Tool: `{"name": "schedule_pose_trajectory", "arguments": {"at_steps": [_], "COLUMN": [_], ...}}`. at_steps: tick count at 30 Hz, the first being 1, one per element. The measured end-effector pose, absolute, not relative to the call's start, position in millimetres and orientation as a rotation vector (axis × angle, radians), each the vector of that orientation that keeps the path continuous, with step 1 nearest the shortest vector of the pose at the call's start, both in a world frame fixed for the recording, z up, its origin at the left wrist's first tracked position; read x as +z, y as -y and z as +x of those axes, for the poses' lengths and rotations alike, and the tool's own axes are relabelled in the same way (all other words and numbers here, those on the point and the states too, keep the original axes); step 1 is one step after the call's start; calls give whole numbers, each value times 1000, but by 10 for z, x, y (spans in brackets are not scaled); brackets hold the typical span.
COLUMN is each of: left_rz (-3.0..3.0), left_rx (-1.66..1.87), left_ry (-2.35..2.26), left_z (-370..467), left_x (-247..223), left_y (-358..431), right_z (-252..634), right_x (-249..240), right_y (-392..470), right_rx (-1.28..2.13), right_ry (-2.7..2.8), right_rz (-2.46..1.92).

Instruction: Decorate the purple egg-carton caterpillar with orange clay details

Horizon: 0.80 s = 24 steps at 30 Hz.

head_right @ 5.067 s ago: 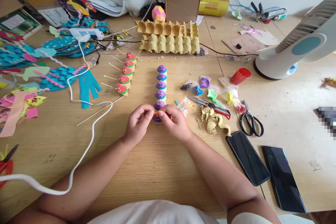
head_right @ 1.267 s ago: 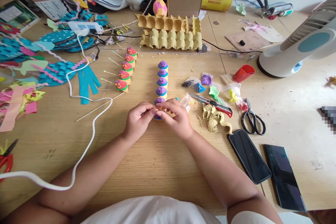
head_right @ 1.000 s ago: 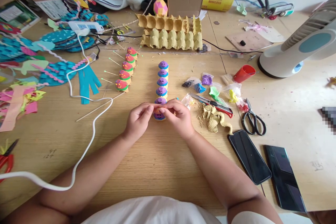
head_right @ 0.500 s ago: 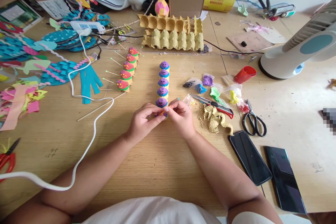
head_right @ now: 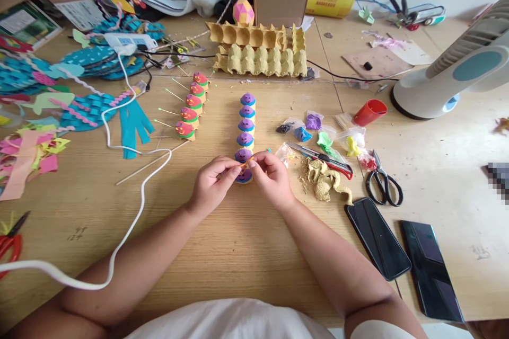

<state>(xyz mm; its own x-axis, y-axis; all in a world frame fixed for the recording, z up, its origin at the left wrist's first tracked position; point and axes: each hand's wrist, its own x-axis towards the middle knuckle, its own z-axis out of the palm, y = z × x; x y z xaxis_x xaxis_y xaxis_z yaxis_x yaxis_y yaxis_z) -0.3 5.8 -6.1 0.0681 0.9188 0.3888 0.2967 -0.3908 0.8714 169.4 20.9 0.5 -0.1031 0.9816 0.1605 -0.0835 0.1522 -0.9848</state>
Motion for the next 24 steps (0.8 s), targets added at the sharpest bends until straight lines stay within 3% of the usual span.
{"name": "schedule_pose_trajectory", "arguments": {"at_steps": [10,17,24], "left_rz": [1635,1442,1462], "left_rx": [1335,1332,1333], "left_ry": [-1193,-1143,-1126], "left_z": [-4,6,11], "left_x": [-38,-42,-41], "left_y": [-46,-51,-56], "right_z": [1730,1708,1705], "right_x": [14,-53,-50], "right_y": [-214,-223,-218], "right_rx": [1102,1315,1293], "right_ry": [1367,1330,1325], "right_rz": [-994,-856,-885]}}
